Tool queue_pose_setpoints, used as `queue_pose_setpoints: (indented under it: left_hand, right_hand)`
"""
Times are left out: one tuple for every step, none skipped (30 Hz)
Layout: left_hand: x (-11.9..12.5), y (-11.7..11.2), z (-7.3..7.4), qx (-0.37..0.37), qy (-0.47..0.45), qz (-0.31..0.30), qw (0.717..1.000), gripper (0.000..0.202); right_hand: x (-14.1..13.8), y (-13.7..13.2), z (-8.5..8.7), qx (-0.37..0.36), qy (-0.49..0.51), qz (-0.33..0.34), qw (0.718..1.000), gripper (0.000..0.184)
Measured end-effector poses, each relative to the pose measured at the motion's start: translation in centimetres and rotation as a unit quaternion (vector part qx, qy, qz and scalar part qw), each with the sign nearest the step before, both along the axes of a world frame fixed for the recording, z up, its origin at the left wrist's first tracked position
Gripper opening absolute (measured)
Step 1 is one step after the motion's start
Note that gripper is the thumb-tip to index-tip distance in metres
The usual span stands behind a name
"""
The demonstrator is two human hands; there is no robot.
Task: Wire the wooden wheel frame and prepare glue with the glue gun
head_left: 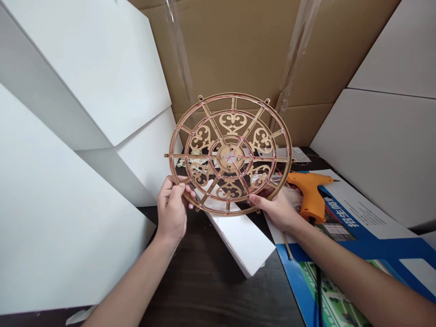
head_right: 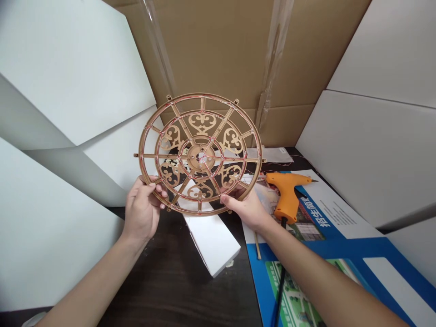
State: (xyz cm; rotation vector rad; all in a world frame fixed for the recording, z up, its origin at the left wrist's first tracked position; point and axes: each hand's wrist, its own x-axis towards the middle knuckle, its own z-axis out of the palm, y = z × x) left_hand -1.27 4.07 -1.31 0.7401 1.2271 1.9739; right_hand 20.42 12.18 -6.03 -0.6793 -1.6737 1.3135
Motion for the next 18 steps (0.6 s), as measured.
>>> queue_pose_setpoints:
  left_hand:
    - [-0.02,-0.01,-0.01,0.0,0.0,0.0,1.0,0.029]
    - [-0.03,-0.01,-0.02,-0.001,0.0,0.0,1.0,0.029]
    - [-0.03,-0.02,-0.04,-0.001,0.0,-0.002,1.0,0.03]
    - [-0.03,-0.02,-0.06,-0.002,0.0,-0.004,1.0,0.03]
    - [-0.02,-0.02,-0.07,-0.003,-0.001,-0.004,1.0,0.03]
    - [-0.01,-0.01,-0.07,-0.004,-0.002,-0.004,1.0,0.031]
    - [0.0,0.0,-0.06,-0.005,-0.005,-0.004,1.0,0.031]
    - [0.02,0.01,-0.03,-0.007,-0.008,-0.003,1.0,0.031]
    - [0.05,0.02,0.02,-0.008,-0.011,-0.003,1.0,0.031]
    - [0.08,0.03,0.07,-0.009,-0.014,-0.004,1.0,0.032]
    - [0.1,0.05,0.13,-0.01,-0.017,-0.005,1.0,0.032]
    - [0.12,0.07,0.17,-0.01,-0.018,-0.005,1.0,0.032]
    - [0.12,0.09,0.17,-0.01,-0.018,-0.004,1.0,0.032]
    - [0.11,0.11,0.12,-0.008,-0.017,-0.004,1.0,0.032]
    - [0.07,0.14,0.0,-0.004,-0.014,-0.004,1.0,0.031]
    - [0.02,0.17,-0.18,0.001,-0.009,-0.004,1.0,0.032]
    - [-0.06,0.19,-0.43,0.007,0.0,-0.006,1.0,0.032]
    - [-0.14,0.22,-0.72,0.014,0.012,-0.009,1.0,0.032]
  right_hand:
    - [-0.03,-0.03,0.04,0.0,0.003,0.001,1.0,0.033]
    - [-0.06,-0.05,0.08,0.0,0.008,0.001,1.0,0.034]
    - [-0.09,-0.05,0.1,-0.001,0.012,0.001,1.0,0.034]
    - [-0.12,-0.05,0.12,-0.003,0.014,0.0,1.0,0.034]
    - [-0.13,-0.03,0.11,-0.004,0.015,0.0,1.0,0.035]
    - [-0.14,-0.01,0.1,-0.004,0.014,0.001,1.0,0.034]
    - [-0.13,0.01,0.07,-0.004,0.014,0.003,1.0,0.034]
    - [-0.12,0.02,0.03,-0.004,0.013,0.005,1.0,0.033]
    - [-0.11,0.03,0.0,-0.005,0.013,0.007,1.0,0.032]
    - [-0.1,0.04,-0.04,-0.004,0.015,0.008,1.0,0.032]
    - [-0.09,0.03,-0.07,-0.003,0.016,0.006,1.0,0.031]
    - [-0.09,0.02,-0.09,-0.001,0.015,0.003,1.0,0.031]
    - [-0.09,0.02,-0.12,0.002,0.014,-0.001,1.0,0.031]
    - [-0.09,0.01,-0.16,0.003,0.011,-0.004,1.0,0.032]
    - [-0.1,0.02,-0.22,0.003,0.009,-0.007,1.0,0.033]
    - [-0.1,0.04,-0.32,0.0,0.006,-0.01,1.0,0.033]
    - [-0.1,0.08,-0.45,-0.006,0.005,-0.011,1.0,0.033]
    - [-0.09,0.12,-0.62,-0.013,0.007,-0.013,1.0,0.033]
